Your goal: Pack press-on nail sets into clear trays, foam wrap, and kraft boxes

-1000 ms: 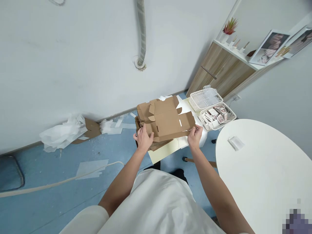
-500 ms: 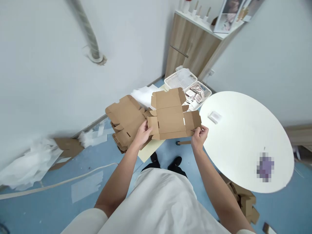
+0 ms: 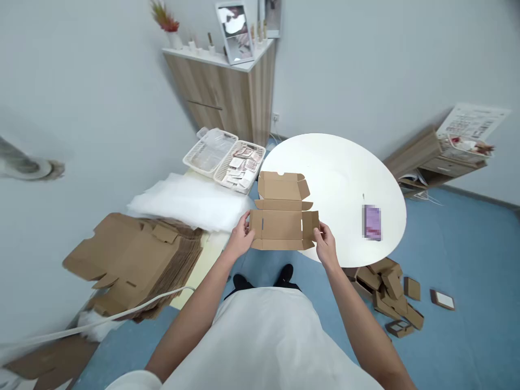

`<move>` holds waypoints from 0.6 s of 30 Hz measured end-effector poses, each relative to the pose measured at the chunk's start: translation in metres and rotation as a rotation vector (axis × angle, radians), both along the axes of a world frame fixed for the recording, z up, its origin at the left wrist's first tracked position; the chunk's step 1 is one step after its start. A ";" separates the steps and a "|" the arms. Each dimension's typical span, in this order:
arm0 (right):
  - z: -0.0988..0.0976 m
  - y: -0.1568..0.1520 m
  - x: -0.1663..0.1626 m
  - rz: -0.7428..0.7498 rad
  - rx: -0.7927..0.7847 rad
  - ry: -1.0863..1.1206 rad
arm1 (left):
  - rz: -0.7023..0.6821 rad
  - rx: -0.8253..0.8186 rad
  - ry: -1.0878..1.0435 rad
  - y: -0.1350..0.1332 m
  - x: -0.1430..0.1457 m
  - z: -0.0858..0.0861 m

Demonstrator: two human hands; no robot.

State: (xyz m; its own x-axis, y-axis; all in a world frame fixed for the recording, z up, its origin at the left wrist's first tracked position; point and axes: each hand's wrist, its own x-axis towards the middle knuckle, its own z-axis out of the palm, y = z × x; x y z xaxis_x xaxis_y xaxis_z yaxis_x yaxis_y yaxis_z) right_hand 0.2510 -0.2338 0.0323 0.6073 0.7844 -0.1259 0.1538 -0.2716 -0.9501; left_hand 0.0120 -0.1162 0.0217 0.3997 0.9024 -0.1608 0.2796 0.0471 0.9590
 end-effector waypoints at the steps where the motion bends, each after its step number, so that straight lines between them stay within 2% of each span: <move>1: -0.001 -0.009 0.015 -0.004 -0.023 -0.002 | -0.027 -0.016 0.019 -0.002 0.018 0.000; 5: -0.007 -0.039 0.070 -0.048 -0.124 -0.055 | -0.127 -0.029 0.085 -0.006 0.086 -0.003; 9: -0.018 -0.060 0.113 -0.042 -0.191 -0.084 | -0.176 -0.022 0.158 -0.008 0.139 -0.012; 13: -0.036 -0.070 0.140 -0.061 -0.258 -0.061 | -0.159 -0.055 0.225 -0.007 0.169 -0.025; 18: -0.054 -0.065 0.147 -0.084 -0.372 -0.045 | -0.172 -0.161 0.256 0.002 0.186 -0.044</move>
State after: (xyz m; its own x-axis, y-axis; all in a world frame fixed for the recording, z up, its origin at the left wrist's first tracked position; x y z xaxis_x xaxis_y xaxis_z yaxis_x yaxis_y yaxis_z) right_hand 0.3984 -0.2984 -0.0218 0.6787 0.6374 -0.3648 0.1555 -0.6102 -0.7768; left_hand 0.1981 -0.1141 -0.0219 0.4717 0.7802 -0.4108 0.5274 0.1237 0.8406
